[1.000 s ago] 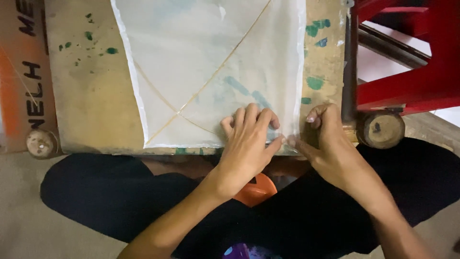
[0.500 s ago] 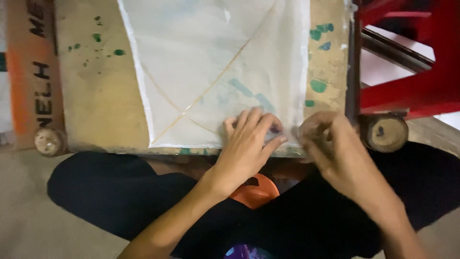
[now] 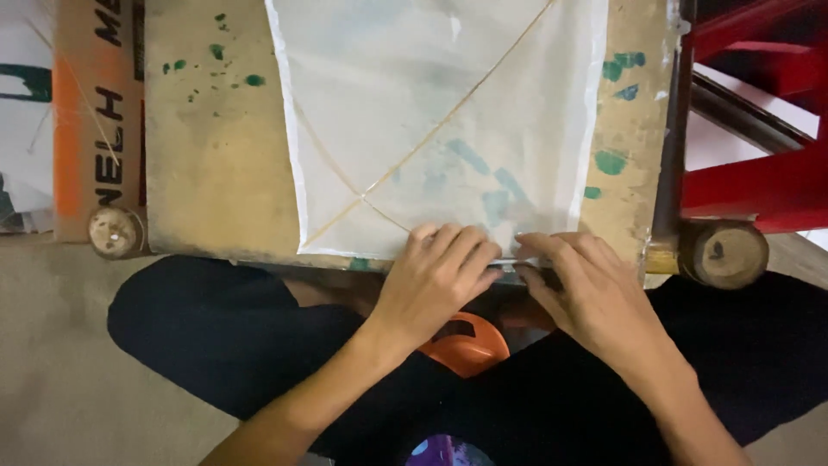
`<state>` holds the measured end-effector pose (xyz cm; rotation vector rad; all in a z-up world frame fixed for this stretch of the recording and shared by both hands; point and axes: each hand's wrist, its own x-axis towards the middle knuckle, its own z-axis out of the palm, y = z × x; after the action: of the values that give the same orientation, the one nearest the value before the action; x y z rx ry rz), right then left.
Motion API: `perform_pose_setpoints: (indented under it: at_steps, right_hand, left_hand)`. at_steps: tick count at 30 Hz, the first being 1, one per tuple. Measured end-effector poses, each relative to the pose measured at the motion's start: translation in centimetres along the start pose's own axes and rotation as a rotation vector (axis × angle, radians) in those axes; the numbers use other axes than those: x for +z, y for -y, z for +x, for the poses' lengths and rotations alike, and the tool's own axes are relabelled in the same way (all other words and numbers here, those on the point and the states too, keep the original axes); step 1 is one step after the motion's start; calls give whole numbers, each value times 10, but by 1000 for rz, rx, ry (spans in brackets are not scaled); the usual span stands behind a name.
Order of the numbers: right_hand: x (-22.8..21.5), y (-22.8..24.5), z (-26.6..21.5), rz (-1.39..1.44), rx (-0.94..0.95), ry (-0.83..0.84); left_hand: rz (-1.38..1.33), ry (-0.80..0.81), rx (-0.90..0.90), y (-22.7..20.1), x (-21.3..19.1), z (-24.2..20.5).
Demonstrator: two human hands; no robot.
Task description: The person is painting a black design onto a white kite using a brush and paint on a wooden workbench.
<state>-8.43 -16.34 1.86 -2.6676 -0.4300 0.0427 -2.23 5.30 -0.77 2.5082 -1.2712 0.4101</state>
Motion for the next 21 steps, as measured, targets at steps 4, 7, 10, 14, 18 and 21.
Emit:
perform_pose_setpoints:
  at_steps: [4, 7, 10, 14, 18, 21]
  right_hand:
    - [0, 0, 3, -76, -22, -14]
    - [1, -1, 2, -88, -72, -51]
    - [0, -2, 7, -61, -91, -54]
    - [-4, -2, 7, 13, -41, -37]
    - [-7, 0, 12, 109, 56, 7]
    - [-8, -2, 15, 211, 168, 19]
  left_hand:
    - [71, -32, 35, 1, -5, 7]
    - [151, -37, 69, 2, -9, 10]
    - [138, -45, 54, 6, -9, 13]
    - [38, 18, 24, 4, -5, 11]
    - [-111, 73, -83, 4, -3, 14]
    - [-418, 187, -318, 2, 4, 13]
